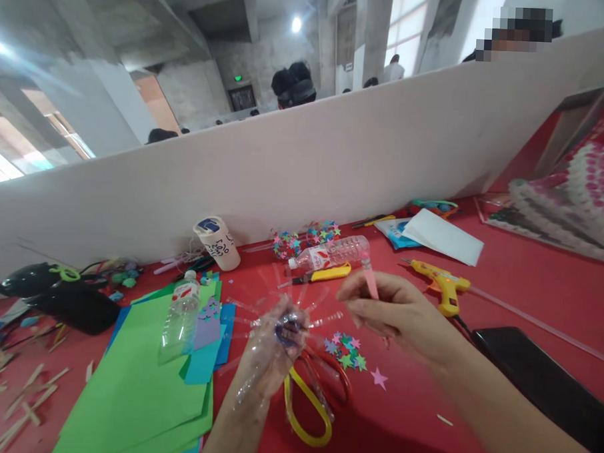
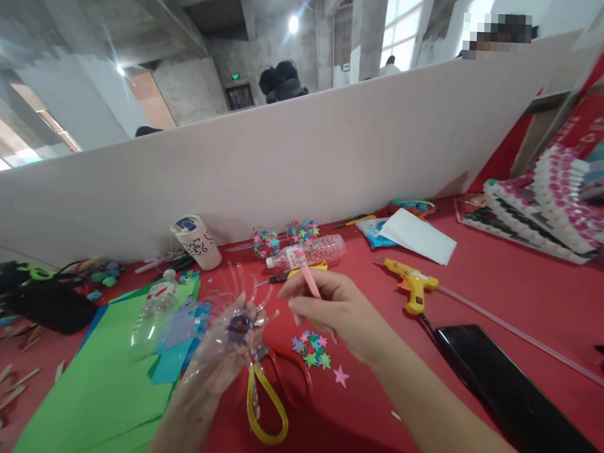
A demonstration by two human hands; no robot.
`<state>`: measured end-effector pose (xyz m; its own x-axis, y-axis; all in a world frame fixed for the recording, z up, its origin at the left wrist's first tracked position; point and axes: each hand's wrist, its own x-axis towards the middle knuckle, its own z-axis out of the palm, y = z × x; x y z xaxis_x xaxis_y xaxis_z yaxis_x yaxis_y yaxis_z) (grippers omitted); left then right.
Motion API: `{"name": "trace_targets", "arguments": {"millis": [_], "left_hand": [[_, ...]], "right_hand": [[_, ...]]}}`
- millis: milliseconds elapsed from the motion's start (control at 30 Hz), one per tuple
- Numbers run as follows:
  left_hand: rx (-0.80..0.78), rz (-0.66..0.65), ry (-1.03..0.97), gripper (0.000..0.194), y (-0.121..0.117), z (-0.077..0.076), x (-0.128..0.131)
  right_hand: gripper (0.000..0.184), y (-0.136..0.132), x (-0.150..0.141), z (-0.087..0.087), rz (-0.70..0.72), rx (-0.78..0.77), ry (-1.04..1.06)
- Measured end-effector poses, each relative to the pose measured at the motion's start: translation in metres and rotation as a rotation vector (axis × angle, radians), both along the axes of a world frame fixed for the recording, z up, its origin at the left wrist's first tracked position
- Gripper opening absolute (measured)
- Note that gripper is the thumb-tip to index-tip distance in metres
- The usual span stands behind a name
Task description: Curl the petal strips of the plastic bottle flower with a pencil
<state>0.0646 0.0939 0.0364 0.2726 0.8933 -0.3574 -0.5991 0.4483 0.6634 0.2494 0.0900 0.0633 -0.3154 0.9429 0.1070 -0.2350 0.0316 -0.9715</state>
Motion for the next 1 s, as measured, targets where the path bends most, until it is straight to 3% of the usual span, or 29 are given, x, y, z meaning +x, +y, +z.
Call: {"name": "trace_targets", "arguments": {"millis": [200,467,700,1000], "left_hand": [[0.034,0.116,0.022,0.011,0.001,-0.01,-0.001],[-0.035,0.063,0.062,0.016,-0.004,-0.006,0.0],[0.046,0.118,0.038,0.016,-0.009,-0.014,-0.004],[-0.03,0.09,0.059,0.013,-0.005,-0.005,0.002]], "right_hand": [[0.016,0.002,-0.009,-0.004,0.248,-0.041,-0.005],[0.013,-0.002,-0.013,-0.002,0.324,-0.096,0.017],[0.01,-0.005,-0.013,0.004,0.236,-0.121,-0.062],[0.004,-0.008,-0.015,0.01,0.23,-0.126,-0.104]]}}
